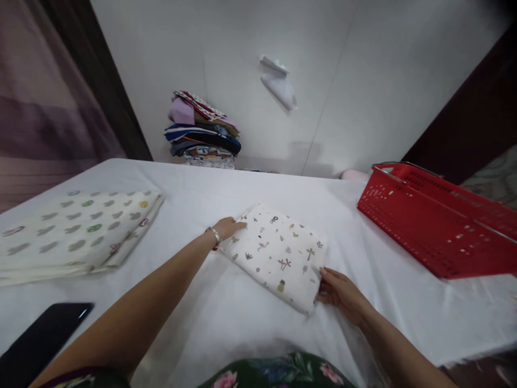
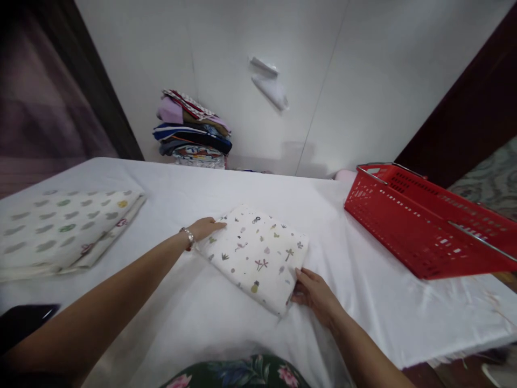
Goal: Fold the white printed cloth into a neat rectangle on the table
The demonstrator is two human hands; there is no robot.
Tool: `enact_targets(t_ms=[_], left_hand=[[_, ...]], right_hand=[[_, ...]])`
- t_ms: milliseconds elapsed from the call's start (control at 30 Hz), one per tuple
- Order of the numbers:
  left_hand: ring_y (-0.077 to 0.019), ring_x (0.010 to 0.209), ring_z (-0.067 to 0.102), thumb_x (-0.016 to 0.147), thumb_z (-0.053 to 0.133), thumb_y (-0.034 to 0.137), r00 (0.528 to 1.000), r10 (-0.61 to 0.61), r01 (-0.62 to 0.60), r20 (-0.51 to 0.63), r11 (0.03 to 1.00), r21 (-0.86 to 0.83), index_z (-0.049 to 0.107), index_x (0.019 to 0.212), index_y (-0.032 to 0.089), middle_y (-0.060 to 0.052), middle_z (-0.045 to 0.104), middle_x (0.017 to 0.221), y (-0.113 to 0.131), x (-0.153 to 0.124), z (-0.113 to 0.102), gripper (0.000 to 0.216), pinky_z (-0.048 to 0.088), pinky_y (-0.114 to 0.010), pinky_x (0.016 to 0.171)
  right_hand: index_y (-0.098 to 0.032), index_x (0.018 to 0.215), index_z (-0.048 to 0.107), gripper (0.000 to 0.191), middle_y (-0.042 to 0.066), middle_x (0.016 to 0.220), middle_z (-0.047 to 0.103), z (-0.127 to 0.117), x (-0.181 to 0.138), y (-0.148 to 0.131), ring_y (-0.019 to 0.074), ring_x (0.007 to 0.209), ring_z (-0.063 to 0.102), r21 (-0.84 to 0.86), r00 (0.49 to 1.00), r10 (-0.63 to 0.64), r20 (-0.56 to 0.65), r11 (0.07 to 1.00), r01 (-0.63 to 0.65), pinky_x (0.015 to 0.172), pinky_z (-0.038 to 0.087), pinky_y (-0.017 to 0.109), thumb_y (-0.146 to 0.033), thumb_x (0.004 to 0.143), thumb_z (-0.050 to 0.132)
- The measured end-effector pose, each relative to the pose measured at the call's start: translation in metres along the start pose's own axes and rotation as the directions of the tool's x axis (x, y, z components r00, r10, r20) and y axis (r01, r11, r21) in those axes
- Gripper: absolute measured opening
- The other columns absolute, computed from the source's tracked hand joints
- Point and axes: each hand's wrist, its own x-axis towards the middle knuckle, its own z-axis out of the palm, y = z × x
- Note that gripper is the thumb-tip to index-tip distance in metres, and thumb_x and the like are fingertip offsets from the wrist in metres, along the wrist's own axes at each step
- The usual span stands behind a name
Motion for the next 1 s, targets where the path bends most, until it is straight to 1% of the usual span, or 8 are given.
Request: enact_targets(t_ms=[100,233,333,500,567,767,867,1000], left_hand=[[-0.0308,0.088,0.062,0.059,0.057,0.057,0.999,-0.021,0.021,0.043,1.0,0.0,0.065,0.084,0.014,-0.015,0.067,0.096,0.003,-0.001,-0.004,0.05,0.048,-0.035,0.07],[-0.0311,0.086,0.063,0.058,0.062,0.057,0.986,-0.12,0.135,0.119,0.982,-0.132,0.062,0.091,0.013,-0.016,0.065,0.103,0.003,0.006,-0.006,0.055,0.05,-0.036,0.068],[-0.0289,0.083,0.064,0.055,0.066,0.055,0.958,-0.114,0.192,0.263,0.937,-0.293,0.061,0.092,0.014,-0.014,0.066,0.101,0.0,0.009,-0.005,0.056,0.051,-0.035,0.067],[-0.0288,0.083,0.065,0.049,0.073,0.052,0.853,-0.108,0.385,0.51,0.791,-0.476,0.063,0.091,0.013,-0.014,0.069,0.093,-0.008,0.003,-0.001,0.058,0.054,-0.036,0.068],[-0.0288,0.082,0.065,0.047,0.074,0.051,0.844,-0.134,0.422,0.519,0.763,-0.489,0.063,0.089,0.013,-0.014,0.069,0.09,-0.01,-0.001,0.001,0.057,0.054,-0.036,0.068],[-0.0296,0.084,0.065,0.055,0.07,0.051,0.895,-0.085,0.324,0.438,0.799,-0.507,0.064,0.085,0.016,-0.01,0.07,0.088,-0.013,-0.008,0.01,0.046,0.055,-0.035,0.066],[-0.0295,0.083,0.066,0.057,0.069,0.049,0.825,-0.093,0.453,0.557,0.697,-0.556,0.064,0.083,0.016,-0.011,0.07,0.087,-0.014,-0.016,0.012,0.043,0.055,-0.037,0.069],[-0.0287,0.074,0.067,0.051,0.073,0.049,0.739,-0.055,0.574,0.671,0.572,-0.586,0.064,0.078,0.017,-0.008,0.071,0.077,-0.013,-0.032,0.011,0.042,0.056,-0.04,0.067]], right_hand=[[-0.014,0.095,0.059,0.041,0.009,0.085,0.065,0.003,0.008,-0.003,0.0125,0.062,0.058,-0.085,0.999,0.017,-0.031,0.996,-0.02,0.052,0.05,0.024,-0.049,0.074,0.063],[-0.013,0.087,0.06,0.036,0.004,0.068,0.061,0.004,0.017,-0.003,0.0087,0.051,0.05,-0.097,0.999,-0.021,-0.043,0.995,0.016,0.043,0.04,0.019,-0.045,0.071,0.065],[-0.014,0.088,0.06,0.031,0.004,0.071,0.063,0.005,0.018,-0.003,0.009,0.052,0.051,-0.067,0.996,-0.07,-0.046,0.995,0.067,0.044,0.037,0.018,-0.038,0.069,0.067],[-0.014,0.094,0.06,0.032,0.008,0.09,0.067,0.006,0.013,-0.004,0.0168,0.073,0.061,0.047,0.983,-0.168,-0.072,0.984,0.171,0.063,0.045,0.025,-0.026,0.065,0.067],[-0.015,0.097,0.058,0.034,0.009,0.095,0.066,0.006,0.012,-0.004,0.0192,0.081,0.062,0.132,0.987,-0.155,-0.053,0.978,0.16,0.07,0.047,0.028,-0.025,0.065,0.066],[-0.015,0.103,0.056,0.039,0.01,0.1,0.065,0.006,0.014,0.0,0.0204,0.086,0.062,0.267,0.999,-0.032,0.028,0.963,0.024,0.079,0.047,0.033,-0.04,0.073,0.061],[-0.014,0.106,0.055,0.041,0.01,0.098,0.066,0.006,0.016,-0.003,0.0211,0.086,0.063,0.281,0.998,0.001,0.068,0.959,-0.021,0.08,0.046,0.034,-0.038,0.073,0.062],[-0.014,0.107,0.055,0.043,0.009,0.094,0.067,0.003,0.019,-0.012,0.0214,0.082,0.064,0.275,0.991,-0.132,0.011,0.953,0.124,0.078,0.047,0.034,-0.024,0.066,0.065]])
